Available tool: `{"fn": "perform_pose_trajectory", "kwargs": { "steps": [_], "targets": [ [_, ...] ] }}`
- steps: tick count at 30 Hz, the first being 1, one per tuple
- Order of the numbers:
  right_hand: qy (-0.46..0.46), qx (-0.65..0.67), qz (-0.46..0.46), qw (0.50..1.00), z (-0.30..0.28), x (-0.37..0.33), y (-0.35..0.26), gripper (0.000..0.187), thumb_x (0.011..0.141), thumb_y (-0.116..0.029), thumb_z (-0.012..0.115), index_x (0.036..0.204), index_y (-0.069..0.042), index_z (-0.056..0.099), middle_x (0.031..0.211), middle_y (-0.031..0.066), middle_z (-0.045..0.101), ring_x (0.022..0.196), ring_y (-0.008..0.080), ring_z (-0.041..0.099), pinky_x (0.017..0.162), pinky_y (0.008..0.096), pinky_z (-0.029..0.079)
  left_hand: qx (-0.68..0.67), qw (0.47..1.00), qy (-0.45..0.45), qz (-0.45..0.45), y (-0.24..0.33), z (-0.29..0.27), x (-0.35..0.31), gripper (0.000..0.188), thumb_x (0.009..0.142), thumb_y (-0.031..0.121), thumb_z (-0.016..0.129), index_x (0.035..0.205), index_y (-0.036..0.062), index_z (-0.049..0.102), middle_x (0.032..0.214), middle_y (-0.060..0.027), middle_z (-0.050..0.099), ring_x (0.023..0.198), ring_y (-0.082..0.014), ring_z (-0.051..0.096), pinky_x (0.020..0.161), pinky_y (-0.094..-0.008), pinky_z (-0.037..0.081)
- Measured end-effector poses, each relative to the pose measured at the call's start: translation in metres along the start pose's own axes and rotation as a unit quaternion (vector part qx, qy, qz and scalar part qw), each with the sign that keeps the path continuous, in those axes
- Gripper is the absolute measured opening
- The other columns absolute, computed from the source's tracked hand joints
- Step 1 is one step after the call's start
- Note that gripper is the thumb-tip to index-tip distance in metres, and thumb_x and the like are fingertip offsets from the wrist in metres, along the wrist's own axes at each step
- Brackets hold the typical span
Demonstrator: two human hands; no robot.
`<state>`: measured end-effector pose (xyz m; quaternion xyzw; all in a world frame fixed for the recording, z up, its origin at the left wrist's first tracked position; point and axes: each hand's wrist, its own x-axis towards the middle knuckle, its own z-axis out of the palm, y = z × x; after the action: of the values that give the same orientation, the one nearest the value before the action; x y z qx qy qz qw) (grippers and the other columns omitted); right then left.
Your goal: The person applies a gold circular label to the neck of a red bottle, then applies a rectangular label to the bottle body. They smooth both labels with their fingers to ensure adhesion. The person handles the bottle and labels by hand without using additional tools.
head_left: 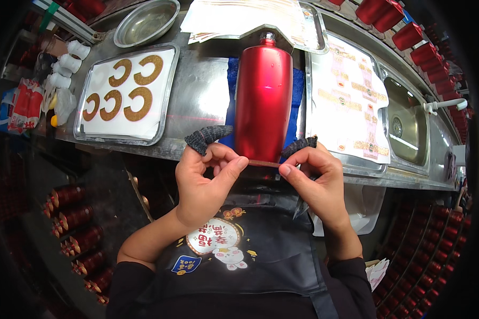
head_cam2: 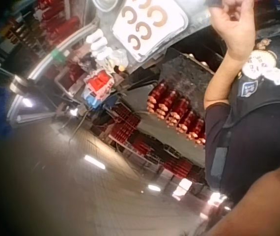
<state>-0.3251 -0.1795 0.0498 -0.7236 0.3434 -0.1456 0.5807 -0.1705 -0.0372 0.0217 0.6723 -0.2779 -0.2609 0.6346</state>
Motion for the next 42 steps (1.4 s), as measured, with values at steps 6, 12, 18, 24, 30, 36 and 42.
{"fn": "perform_pose_trajectory", "kwargs": {
  "steps": [6, 12, 18, 24, 30, 36, 42],
  "targets": [
    [0.036, 0.005, 0.000, 0.999, 0.011, -0.003, 0.004, 0.010, 0.083, -0.010, 0.076, 0.080, -0.003, 0.069, 0.082, -0.0011, 0.051, 0.060, 0.0025, 0.041, 0.055, 0.0200, 0.031, -0.022, 1.000, -0.009, 0.012, -0.012, 0.000, 0.000, 0.020, 0.087, 0.003, 0.075, 0.091, 0.0038, 0.056, 0.080, 0.0011, 0.064, 0.064, -0.0016, 0.050, 0.061, -0.0187, 0.042],
    [0.062, -0.053, -0.021, 0.996, 0.016, -0.007, -0.002, 0.010, 0.083, -0.008, 0.076, 0.080, -0.004, 0.067, 0.068, -0.0081, 0.043, 0.057, -0.0008, 0.036, 0.054, 0.0189, 0.025, -0.038, 0.999, -0.012, 0.023, -0.018, -0.002, 0.003, 0.020, 0.088, 0.003, 0.074, 0.094, 0.0033, 0.055, 0.079, 0.0007, 0.064, 0.064, -0.0014, 0.051, 0.059, -0.0191, 0.042],
    [0.078, -0.079, -0.031, 0.993, 0.024, -0.008, -0.004, 0.011, 0.082, -0.005, 0.077, 0.079, -0.003, 0.066, 0.068, -0.0080, 0.042, 0.056, -0.0014, 0.037, 0.052, 0.0186, 0.025, -0.047, 0.998, -0.028, -0.004, -0.025, -0.007, 0.004, 0.020, 0.088, 0.001, 0.072, 0.098, 0.0023, 0.055, 0.079, 0.0007, 0.064, 0.062, -0.0012, 0.051, 0.057, -0.0188, 0.042],
    [0.080, -0.057, -0.025, 0.995, 0.029, -0.005, -0.004, 0.011, 0.083, -0.002, 0.075, 0.079, -0.001, 0.065, 0.077, -0.0056, 0.046, 0.059, -0.0019, 0.041, 0.053, 0.0178, 0.029, 0.171, 0.979, -0.073, 0.083, -0.023, -0.027, 0.012, 0.066, 0.076, 0.009, 0.077, 0.135, -0.0001, 0.048, 0.126, -0.0155, 0.057, 0.108, -0.0248, 0.054, 0.093, -0.0364, 0.044],
    [0.059, -0.046, -0.020, 0.997, 0.022, -0.005, -0.001, 0.010, 0.086, -0.004, 0.073, 0.082, -0.001, 0.065, 0.078, -0.0053, 0.053, 0.062, -0.0017, 0.046, 0.054, 0.0174, 0.030, 0.241, 0.947, -0.090, 0.193, -0.034, -0.004, 0.023, 0.093, 0.068, 0.009, 0.085, 0.149, 0.0030, 0.041, 0.149, -0.0189, 0.048, 0.137, -0.0368, 0.046, 0.112, -0.0425, 0.037],
    [0.041, 0.075, 0.097, 0.992, 0.007, -0.002, 0.009, 0.011, 0.088, -0.009, 0.072, 0.084, -0.003, 0.064, 0.072, -0.0049, 0.055, 0.059, 0.0003, 0.047, 0.052, 0.0175, 0.032, 0.236, 0.940, -0.096, 0.229, -0.034, -0.008, 0.019, 0.092, 0.070, 0.006, 0.083, 0.151, 0.0008, 0.039, 0.148, -0.0191, 0.049, 0.139, -0.0343, 0.045, 0.112, -0.0404, 0.037],
    [0.034, 0.134, 0.109, 0.984, 0.006, -0.001, 0.023, 0.011, 0.089, -0.009, 0.070, 0.084, -0.004, 0.061, 0.066, -0.0045, 0.056, 0.050, 0.0013, 0.047, 0.045, 0.0174, 0.033, 0.006, 0.978, -0.170, 0.122, -0.035, -0.015, 0.023, 0.087, 0.079, 0.007, 0.072, 0.153, -0.0036, 0.027, 0.156, -0.0205, 0.040, 0.147, -0.0307, 0.035, 0.118, -0.0401, 0.029]
  ]
}}
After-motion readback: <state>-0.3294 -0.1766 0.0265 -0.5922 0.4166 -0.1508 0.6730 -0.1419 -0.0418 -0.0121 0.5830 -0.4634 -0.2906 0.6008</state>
